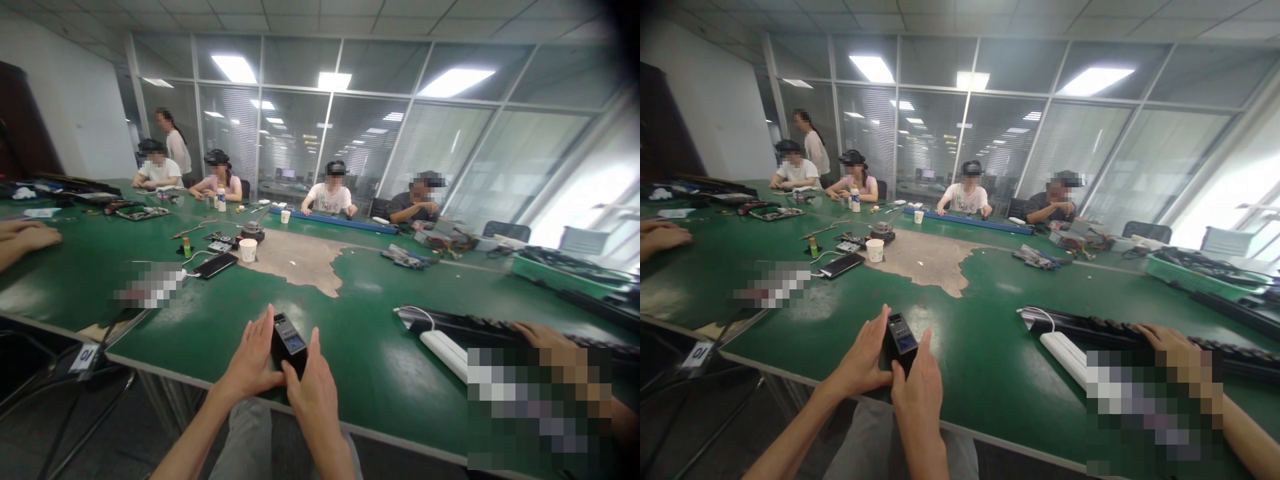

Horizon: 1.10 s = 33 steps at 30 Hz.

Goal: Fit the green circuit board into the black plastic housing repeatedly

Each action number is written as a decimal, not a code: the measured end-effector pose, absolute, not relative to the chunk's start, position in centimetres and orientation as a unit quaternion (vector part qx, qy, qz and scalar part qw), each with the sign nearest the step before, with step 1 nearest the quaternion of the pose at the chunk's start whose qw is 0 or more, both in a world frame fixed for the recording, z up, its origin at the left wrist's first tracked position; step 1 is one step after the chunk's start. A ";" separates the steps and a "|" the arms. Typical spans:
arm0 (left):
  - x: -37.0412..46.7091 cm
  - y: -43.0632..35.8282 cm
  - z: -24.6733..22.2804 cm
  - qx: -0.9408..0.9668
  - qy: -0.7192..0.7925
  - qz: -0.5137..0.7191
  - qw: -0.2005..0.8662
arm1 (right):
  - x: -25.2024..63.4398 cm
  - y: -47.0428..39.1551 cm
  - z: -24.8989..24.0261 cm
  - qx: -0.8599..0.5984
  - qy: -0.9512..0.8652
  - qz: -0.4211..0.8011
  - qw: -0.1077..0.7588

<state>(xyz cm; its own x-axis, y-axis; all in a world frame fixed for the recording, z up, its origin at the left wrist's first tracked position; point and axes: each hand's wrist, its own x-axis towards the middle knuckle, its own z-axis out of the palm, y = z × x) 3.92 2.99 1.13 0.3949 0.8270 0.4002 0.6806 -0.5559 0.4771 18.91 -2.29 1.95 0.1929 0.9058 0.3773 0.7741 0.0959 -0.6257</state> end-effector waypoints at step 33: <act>4.1 2.7 1.9 0.813 0.472 0.305 0.150 | 23.9 -3.3 1.2 -0.691 -0.499 0.092 0.515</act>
<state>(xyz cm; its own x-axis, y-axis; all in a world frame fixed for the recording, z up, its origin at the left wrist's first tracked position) 4.09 2.66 1.92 0.3673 0.8600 0.3542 0.6764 -0.5084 0.5329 23.89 -3.34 1.16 0.4841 0.7847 0.3870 0.5949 0.0291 -0.8032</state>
